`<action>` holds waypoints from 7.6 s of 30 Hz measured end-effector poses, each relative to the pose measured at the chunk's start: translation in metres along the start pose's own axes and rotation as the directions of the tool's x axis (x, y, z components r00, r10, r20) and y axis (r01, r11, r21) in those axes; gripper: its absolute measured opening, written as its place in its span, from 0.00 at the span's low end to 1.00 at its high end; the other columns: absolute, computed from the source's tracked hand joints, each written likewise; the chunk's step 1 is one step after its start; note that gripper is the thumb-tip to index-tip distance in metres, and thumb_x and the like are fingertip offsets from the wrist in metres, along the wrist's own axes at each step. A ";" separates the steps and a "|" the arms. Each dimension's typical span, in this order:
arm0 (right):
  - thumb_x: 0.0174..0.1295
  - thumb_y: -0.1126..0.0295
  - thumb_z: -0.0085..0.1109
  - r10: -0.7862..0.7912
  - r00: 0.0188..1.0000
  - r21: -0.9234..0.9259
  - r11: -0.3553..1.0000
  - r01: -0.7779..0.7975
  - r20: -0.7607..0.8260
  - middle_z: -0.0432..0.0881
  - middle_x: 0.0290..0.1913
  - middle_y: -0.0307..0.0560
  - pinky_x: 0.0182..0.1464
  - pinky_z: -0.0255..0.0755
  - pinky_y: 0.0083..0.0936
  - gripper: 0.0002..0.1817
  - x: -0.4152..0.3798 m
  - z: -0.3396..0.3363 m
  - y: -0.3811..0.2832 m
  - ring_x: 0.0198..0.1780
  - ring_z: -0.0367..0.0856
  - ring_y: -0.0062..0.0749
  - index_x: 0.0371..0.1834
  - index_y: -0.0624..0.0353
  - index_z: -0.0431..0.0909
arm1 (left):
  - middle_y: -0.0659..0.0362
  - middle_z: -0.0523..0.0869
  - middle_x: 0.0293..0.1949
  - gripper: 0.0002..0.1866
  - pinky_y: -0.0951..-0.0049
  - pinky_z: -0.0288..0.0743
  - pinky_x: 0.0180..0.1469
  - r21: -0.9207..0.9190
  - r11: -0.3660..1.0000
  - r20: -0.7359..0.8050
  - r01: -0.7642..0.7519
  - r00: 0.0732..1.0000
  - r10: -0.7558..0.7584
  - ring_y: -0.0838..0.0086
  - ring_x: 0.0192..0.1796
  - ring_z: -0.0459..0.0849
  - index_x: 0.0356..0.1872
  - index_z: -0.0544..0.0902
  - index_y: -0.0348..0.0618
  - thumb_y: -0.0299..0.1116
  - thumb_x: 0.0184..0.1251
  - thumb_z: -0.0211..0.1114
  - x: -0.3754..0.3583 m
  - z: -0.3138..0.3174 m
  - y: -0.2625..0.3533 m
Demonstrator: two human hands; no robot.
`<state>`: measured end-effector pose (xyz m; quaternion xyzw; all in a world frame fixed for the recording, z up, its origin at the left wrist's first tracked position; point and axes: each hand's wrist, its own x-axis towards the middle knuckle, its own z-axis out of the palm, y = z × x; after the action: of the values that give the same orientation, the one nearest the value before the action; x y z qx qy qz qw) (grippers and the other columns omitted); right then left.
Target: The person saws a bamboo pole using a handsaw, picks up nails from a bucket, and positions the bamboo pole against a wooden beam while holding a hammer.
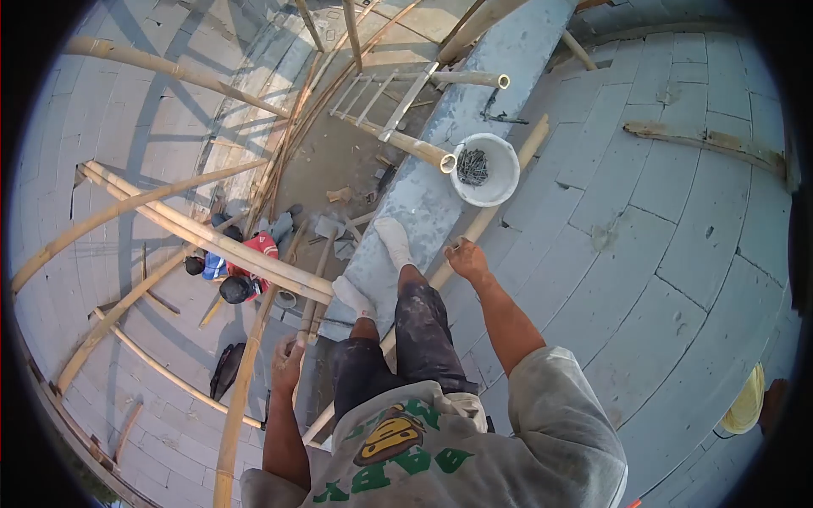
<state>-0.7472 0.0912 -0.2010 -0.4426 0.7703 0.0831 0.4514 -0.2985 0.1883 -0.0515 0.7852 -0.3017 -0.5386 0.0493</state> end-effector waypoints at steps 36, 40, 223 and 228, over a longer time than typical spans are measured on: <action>0.56 0.58 0.62 -0.002 0.967 -0.081 0.997 -0.020 -0.256 0.68 0.63 0.64 0.66 0.67 0.40 0.36 0.293 0.211 0.125 0.68 0.64 0.54 0.63 0.70 0.65 | 0.37 0.82 0.47 0.32 0.59 0.77 0.49 0.175 0.911 0.344 -0.374 0.890 0.300 0.52 0.47 0.84 0.58 0.70 0.32 0.49 0.65 0.65 0.353 0.368 0.037; 0.51 0.65 0.63 0.145 0.969 0.161 0.980 -0.114 -0.200 0.72 0.59 0.61 0.62 0.70 0.41 0.32 0.281 0.221 0.108 0.62 0.71 0.54 0.60 0.65 0.70 | 0.36 0.83 0.37 0.25 0.51 0.73 0.47 0.296 0.905 0.319 -0.306 0.925 0.208 0.42 0.43 0.82 0.44 0.76 0.31 0.48 0.66 0.63 0.364 0.386 0.029; 0.59 0.73 0.51 -0.513 0.064 0.076 0.247 0.966 0.856 0.80 0.25 0.49 0.16 0.70 0.22 0.06 -0.258 0.190 -0.469 0.17 0.77 0.28 0.34 0.65 0.74 | 0.51 0.86 0.42 0.19 0.54 0.75 0.51 -0.832 0.535 -0.555 -0.148 0.260 -0.790 0.53 0.47 0.83 0.39 0.86 0.46 0.50 0.64 0.57 -0.234 0.071 -0.131; 0.60 0.72 0.51 -0.256 -0.118 0.130 0.029 0.991 0.959 0.80 0.26 0.50 0.18 0.72 0.20 0.07 -0.363 0.246 -0.431 0.19 0.79 0.27 0.35 0.64 0.75 | 0.50 0.86 0.39 0.20 0.54 0.76 0.50 -0.913 0.279 -0.303 -0.298 0.035 -0.953 0.52 0.46 0.84 0.39 0.86 0.47 0.53 0.62 0.60 -0.242 0.147 -0.123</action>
<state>-0.1950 0.1852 0.0531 -0.8201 -0.0873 0.2922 0.4842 -0.4330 0.4525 0.0351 0.8039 0.4019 0.0404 0.4366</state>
